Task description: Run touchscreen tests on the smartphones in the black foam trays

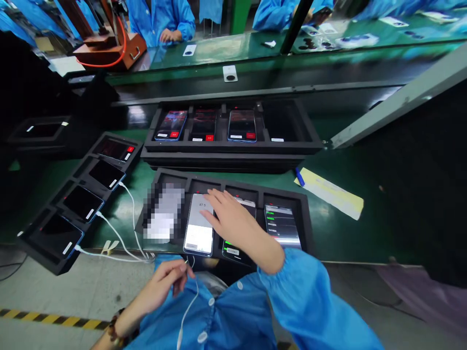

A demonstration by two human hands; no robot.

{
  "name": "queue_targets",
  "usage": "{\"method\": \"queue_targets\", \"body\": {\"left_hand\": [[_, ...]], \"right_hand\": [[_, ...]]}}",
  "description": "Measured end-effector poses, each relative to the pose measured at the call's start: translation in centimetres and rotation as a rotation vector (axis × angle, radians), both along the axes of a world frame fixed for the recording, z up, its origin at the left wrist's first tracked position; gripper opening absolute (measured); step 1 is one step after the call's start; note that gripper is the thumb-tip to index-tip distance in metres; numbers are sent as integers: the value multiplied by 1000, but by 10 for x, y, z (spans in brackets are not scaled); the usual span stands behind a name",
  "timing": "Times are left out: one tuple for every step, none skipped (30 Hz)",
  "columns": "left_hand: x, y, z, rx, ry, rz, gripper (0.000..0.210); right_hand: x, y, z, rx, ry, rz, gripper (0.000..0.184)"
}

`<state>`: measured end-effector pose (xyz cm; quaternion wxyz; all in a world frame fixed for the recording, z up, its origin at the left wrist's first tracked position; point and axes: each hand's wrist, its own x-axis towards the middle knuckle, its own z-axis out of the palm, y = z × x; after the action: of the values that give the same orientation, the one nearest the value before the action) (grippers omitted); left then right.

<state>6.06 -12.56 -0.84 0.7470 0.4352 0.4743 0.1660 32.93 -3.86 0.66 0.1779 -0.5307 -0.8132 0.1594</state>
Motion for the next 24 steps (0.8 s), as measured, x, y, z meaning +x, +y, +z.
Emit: {"method": "queue_targets", "body": {"left_hand": [[5, -3, -6, 42, 21, 26, 72], [8, -6, -10, 78, 35, 61, 72], [11, -7, -13, 103, 44, 102, 72], [12, -8, -16, 120, 49, 141, 71], [13, -8, -17, 129, 50, 170, 71], [13, -8, -17, 132, 50, 190, 70], [14, -8, -18, 134, 50, 203, 70], [14, -8, -18, 136, 51, 209, 70], [15, -8, -18, 138, 52, 213, 71], [16, -8, -19, 139, 54, 220, 72], [16, -8, -19, 140, 56, 227, 74], [17, -8, -20, 141, 60, 234, 75], [17, -8, -20, 143, 65, 237, 77], [18, -8, -21, 145, 69, 239, 79], [19, -8, -22, 144, 69, 238, 81], [20, -8, -22, 139, 66, 238, 82], [20, -9, -23, 129, 59, 241, 84], [21, -9, -23, 115, 50, 246, 86], [22, -9, -24, 101, 40, 252, 87], [23, -10, -24, 88, 32, 258, 87], [23, -10, -24, 78, 28, 263, 88], [23, -10, -25, 70, 25, 267, 88], [24, -10, -25, 62, 23, 268, 87], [24, -9, -25, 56, 23, 268, 87]], "right_hand": [[0, 13, -2, -45, -7, 44, 57], [-2, 25, -5, -91, -16, 86, 57], [-3, 35, -7, -132, -22, 121, 57], [-5, 44, -8, -166, -23, 148, 57], [-6, 50, -9, -194, -15, 165, 57], [-7, 54, -10, -217, 1, 171, 57], [-7, 56, -10, -233, 23, 168, 58], [-6, 56, -9, -243, 47, 160, 59], [-4, 56, -9, -249, 72, 153, 59], [-3, 54, -9, -252, 92, 151, 58], [-1, 53, -8, -253, 107, 153, 58], [0, 52, -8, -253, 118, 155, 56], [1, 52, -8, -253, 125, 156, 55], [2, 52, -8, -254, 132, 154, 54], [3, 53, -8, -255, 139, 150, 53], [4, 53, -8, -258, 146, 147, 52], [4, 54, -7, -261, 152, 147, 52], [6, 54, -6, -262, 160, 145, 51], [8, 53, -3, -255, 171, 142, 50], [11, 51, 0, -241, 187, 137, 50], [16, 47, 6, -220, 207, 128, 51], [22, 42, 12, -195, 233, 112, 51], [29, 34, 19, -166, 260, 84, 52], [38, 26, 27, -139, 286, 44, 53]]}}
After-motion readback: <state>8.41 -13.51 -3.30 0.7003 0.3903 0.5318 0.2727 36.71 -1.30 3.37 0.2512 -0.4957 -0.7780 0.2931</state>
